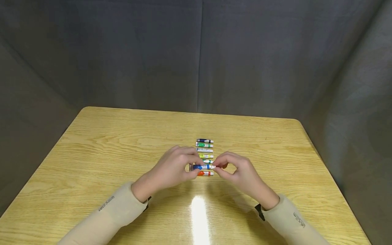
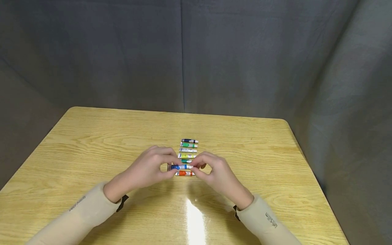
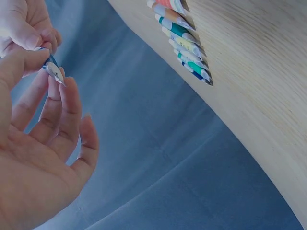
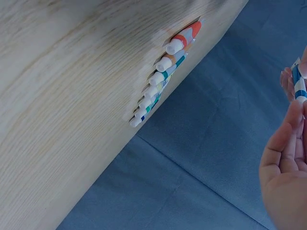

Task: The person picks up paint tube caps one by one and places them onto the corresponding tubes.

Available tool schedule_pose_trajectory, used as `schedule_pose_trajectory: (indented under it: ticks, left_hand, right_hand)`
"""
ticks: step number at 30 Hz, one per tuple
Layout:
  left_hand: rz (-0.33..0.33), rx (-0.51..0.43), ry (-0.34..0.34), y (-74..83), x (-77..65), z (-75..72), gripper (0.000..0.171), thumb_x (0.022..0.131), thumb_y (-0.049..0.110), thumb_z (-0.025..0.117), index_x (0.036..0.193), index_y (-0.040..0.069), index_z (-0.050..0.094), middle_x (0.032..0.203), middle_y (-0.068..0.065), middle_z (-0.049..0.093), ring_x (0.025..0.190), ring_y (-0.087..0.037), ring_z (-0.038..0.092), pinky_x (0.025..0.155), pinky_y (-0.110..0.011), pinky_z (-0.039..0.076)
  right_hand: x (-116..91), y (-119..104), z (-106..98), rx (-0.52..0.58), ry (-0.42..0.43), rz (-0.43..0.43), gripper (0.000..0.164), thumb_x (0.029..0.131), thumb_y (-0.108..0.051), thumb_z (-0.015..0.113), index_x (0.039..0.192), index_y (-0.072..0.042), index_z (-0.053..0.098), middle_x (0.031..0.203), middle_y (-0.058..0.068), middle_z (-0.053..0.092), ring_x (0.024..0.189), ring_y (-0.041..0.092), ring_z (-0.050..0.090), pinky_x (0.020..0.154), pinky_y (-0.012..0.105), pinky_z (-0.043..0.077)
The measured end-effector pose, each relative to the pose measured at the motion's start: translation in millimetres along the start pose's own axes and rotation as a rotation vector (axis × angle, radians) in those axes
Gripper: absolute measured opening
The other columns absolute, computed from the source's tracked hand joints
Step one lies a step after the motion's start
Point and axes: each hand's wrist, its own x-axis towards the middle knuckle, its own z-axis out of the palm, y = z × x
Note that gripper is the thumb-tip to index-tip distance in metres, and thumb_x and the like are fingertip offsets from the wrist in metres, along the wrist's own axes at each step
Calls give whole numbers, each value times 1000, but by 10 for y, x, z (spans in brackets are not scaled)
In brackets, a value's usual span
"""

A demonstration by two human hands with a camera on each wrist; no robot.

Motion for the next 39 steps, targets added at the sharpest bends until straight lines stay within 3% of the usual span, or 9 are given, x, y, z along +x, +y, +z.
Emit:
schedule_pose_trajectory:
  ticks: [11,19,25,33,39]
  left_hand:
    - [7,-47,5,19,-28,17,19,83,12,84,101,16,82,92,8,74,70,-1,55,70,-21,40]
    - [47,-25,16,23,-32,27,18,82,13,85,99,17,83,91,8,74,70,-3,59,71,-23,43]
    - [67,-39,3,15,-33,31,16,83,13,84,99,16,83,90,8,75,67,1,53,69,-21,41]
    - [44,-87,-19,5,-39,35,16,84,12,83,100,16,83,91,9,75,68,2,57,72,-23,45]
    - [57,-73,-9,5,-36,28,16,84,12,83,99,17,83,92,10,75,68,3,56,74,-24,46]
  right_hand:
    - [-17,-7,43,11,2,-7,17,86,2,79,96,-11,74,93,1,75,81,6,64,73,26,58]
    - [-22,-19,48,16,5,-22,20,86,3,79,95,-13,75,93,-1,75,80,7,63,72,26,57]
    - [-36,-9,65,6,6,-121,25,83,9,79,97,-11,74,96,1,75,83,11,66,75,25,59]
    - [-45,8,76,14,13,-189,29,80,14,78,97,-9,72,99,3,74,87,14,70,83,17,58]
    - [-45,18,73,41,14,-156,24,82,9,79,97,-9,74,96,2,75,85,11,68,79,18,58]
